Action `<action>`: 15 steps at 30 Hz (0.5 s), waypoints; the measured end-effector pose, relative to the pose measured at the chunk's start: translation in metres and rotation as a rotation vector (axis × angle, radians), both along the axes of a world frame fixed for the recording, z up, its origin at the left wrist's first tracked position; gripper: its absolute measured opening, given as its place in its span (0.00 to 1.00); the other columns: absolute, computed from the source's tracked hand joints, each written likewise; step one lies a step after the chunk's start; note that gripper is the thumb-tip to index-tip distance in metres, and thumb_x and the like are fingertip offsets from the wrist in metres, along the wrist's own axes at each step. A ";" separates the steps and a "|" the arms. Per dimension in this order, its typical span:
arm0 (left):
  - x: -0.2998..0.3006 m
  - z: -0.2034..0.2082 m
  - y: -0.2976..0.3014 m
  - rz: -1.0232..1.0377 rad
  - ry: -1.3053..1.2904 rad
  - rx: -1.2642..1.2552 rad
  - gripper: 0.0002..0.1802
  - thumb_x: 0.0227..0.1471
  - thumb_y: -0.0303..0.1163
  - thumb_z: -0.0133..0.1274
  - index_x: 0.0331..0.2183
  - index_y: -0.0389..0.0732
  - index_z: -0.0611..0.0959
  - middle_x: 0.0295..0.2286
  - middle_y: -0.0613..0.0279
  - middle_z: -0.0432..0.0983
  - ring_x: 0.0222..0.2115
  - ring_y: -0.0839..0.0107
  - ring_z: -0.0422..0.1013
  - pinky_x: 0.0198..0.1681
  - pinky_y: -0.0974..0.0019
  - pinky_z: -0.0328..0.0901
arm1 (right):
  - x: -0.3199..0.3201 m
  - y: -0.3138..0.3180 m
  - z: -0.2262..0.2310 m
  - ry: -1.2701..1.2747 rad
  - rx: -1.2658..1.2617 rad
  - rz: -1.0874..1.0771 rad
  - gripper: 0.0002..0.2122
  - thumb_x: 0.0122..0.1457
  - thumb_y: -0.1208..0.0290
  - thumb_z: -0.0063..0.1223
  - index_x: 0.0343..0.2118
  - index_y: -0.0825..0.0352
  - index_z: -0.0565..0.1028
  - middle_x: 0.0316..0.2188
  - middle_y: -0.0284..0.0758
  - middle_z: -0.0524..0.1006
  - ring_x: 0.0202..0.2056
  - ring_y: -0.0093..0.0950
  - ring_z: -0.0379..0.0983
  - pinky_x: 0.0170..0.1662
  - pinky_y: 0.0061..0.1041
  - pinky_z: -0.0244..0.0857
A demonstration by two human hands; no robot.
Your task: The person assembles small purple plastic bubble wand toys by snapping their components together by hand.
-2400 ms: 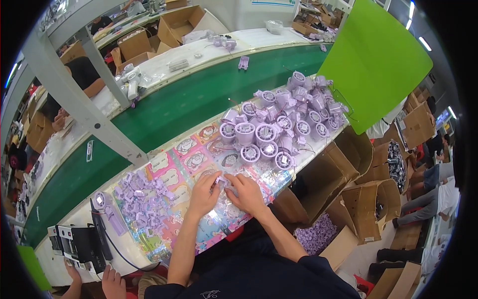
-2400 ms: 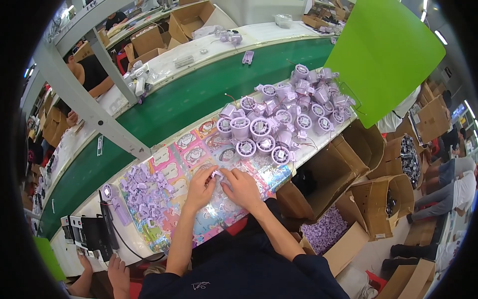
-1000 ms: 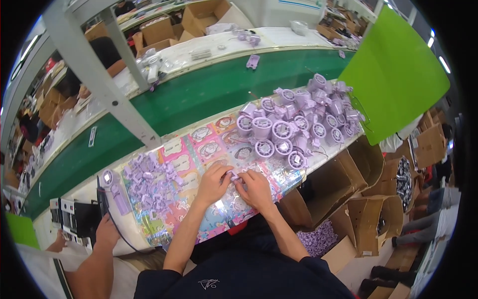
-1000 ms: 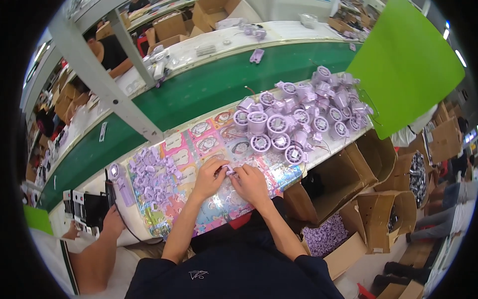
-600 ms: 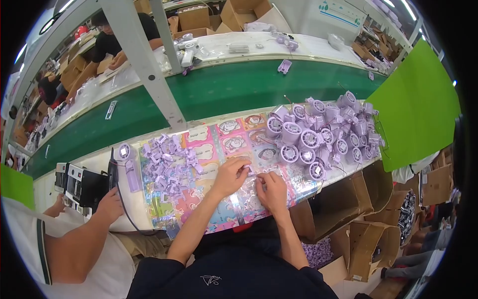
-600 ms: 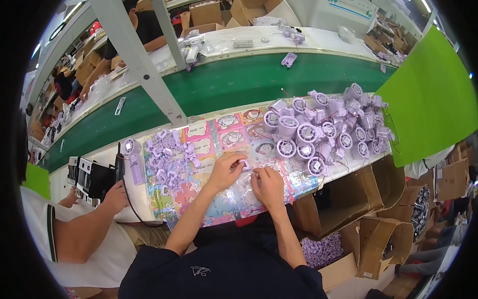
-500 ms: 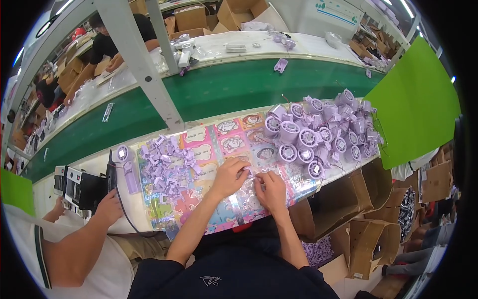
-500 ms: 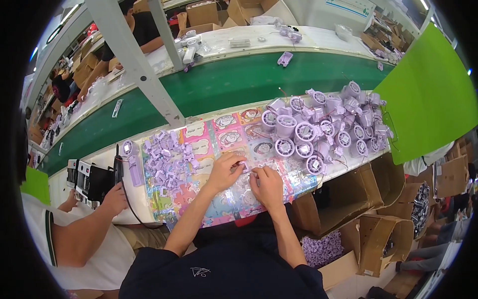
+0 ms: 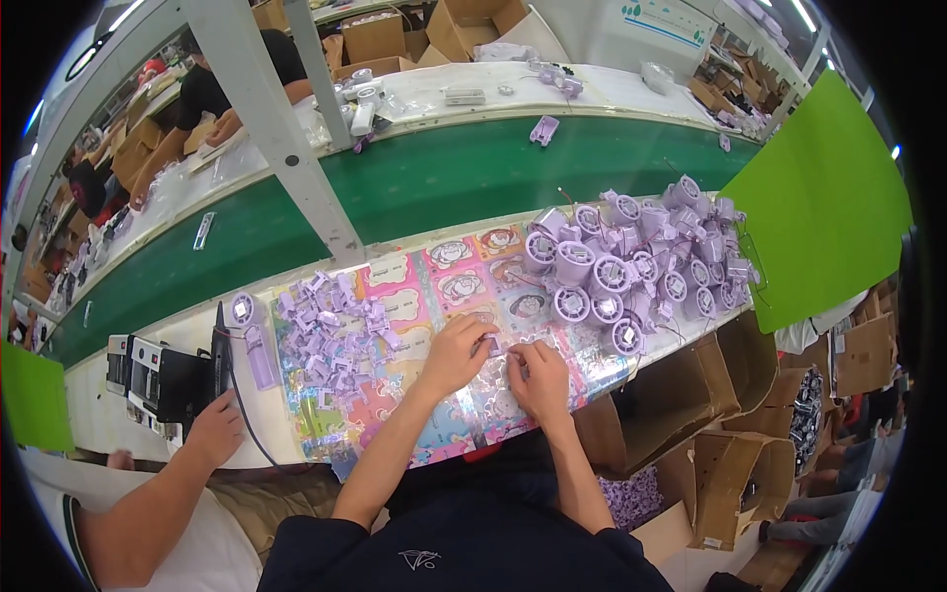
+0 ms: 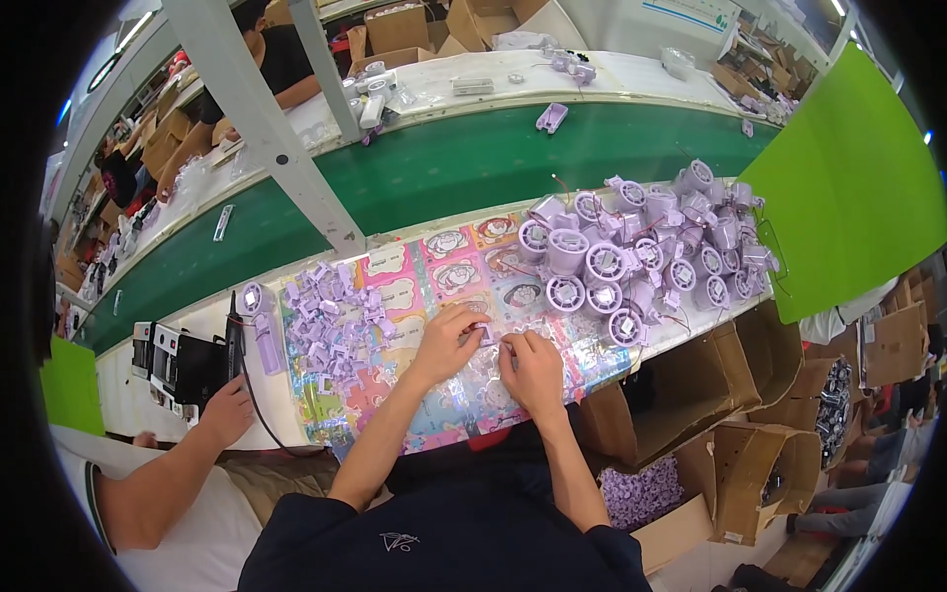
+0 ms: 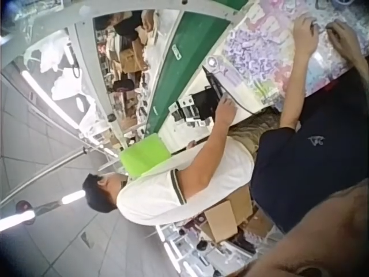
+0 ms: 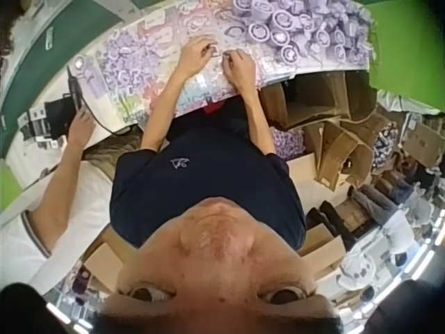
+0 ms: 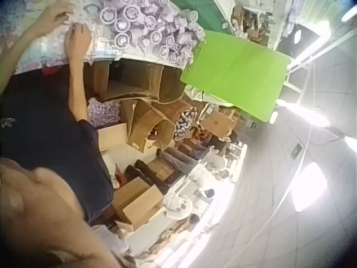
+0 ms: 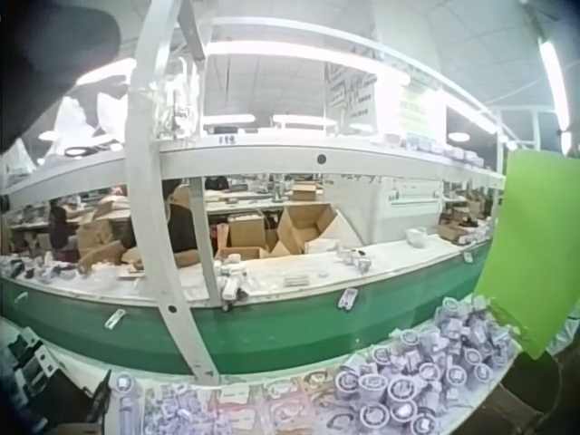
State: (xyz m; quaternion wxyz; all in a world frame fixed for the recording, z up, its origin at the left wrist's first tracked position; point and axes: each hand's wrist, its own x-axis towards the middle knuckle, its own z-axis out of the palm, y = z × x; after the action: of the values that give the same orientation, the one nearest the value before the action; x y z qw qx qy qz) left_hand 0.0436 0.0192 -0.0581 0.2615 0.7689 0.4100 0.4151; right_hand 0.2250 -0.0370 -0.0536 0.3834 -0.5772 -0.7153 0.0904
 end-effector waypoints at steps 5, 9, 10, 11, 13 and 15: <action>0.001 0.003 -0.003 0.000 -0.123 -0.050 0.11 0.50 0.21 0.58 0.39 0.37 0.84 0.34 0.54 0.77 0.34 0.57 0.76 0.36 0.61 0.74 | 0.000 0.001 0.000 0.009 0.016 0.001 0.05 0.53 0.75 0.63 0.33 0.64 0.79 0.26 0.35 0.74 0.29 0.38 0.74 0.34 0.36 0.67; -0.001 0.005 -0.004 0.077 -0.109 -0.049 0.13 0.49 0.21 0.58 0.40 0.37 0.84 0.34 0.55 0.77 0.33 0.59 0.77 0.35 0.63 0.75 | 0.000 0.001 0.000 0.012 0.010 0.000 0.05 0.53 0.75 0.63 0.33 0.63 0.79 0.25 0.35 0.74 0.28 0.38 0.74 0.34 0.36 0.67; 0.000 0.005 -0.004 0.101 -0.080 -0.083 0.13 0.49 0.21 0.59 0.40 0.37 0.84 0.34 0.55 0.77 0.34 0.58 0.77 0.36 0.61 0.74 | 0.000 0.001 0.000 0.012 0.009 0.002 0.05 0.53 0.75 0.63 0.33 0.63 0.79 0.25 0.35 0.74 0.28 0.38 0.74 0.34 0.37 0.67; 0.000 0.005 -0.003 0.098 -0.079 -0.084 0.13 0.49 0.21 0.59 0.40 0.37 0.84 0.34 0.55 0.77 0.34 0.58 0.77 0.36 0.61 0.74 | 0.000 0.001 0.001 0.012 0.007 0.005 0.05 0.53 0.75 0.63 0.33 0.63 0.79 0.25 0.35 0.74 0.28 0.38 0.74 0.34 0.37 0.67; 0.002 0.006 -0.001 0.067 0.037 0.027 0.12 0.49 0.23 0.59 0.39 0.38 0.84 0.33 0.56 0.77 0.35 0.56 0.76 0.40 0.57 0.71 | 0.001 0.002 0.001 0.010 0.034 0.009 0.05 0.53 0.76 0.62 0.33 0.64 0.80 0.25 0.35 0.74 0.27 0.37 0.73 0.32 0.36 0.66; 0.001 0.004 -0.001 0.058 0.044 0.039 0.12 0.48 0.23 0.59 0.39 0.39 0.84 0.33 0.56 0.78 0.35 0.56 0.76 0.41 0.55 0.70 | 0.001 0.002 0.002 0.008 0.061 0.017 0.05 0.54 0.77 0.62 0.33 0.65 0.80 0.24 0.36 0.73 0.25 0.36 0.72 0.30 0.35 0.65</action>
State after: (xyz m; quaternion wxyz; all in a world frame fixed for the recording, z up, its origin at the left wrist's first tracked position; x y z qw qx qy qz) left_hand 0.0449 0.0186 -0.0543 0.2255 0.7706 0.4295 0.4135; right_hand 0.2259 -0.0349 -0.0520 0.4030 -0.5586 -0.7211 0.0740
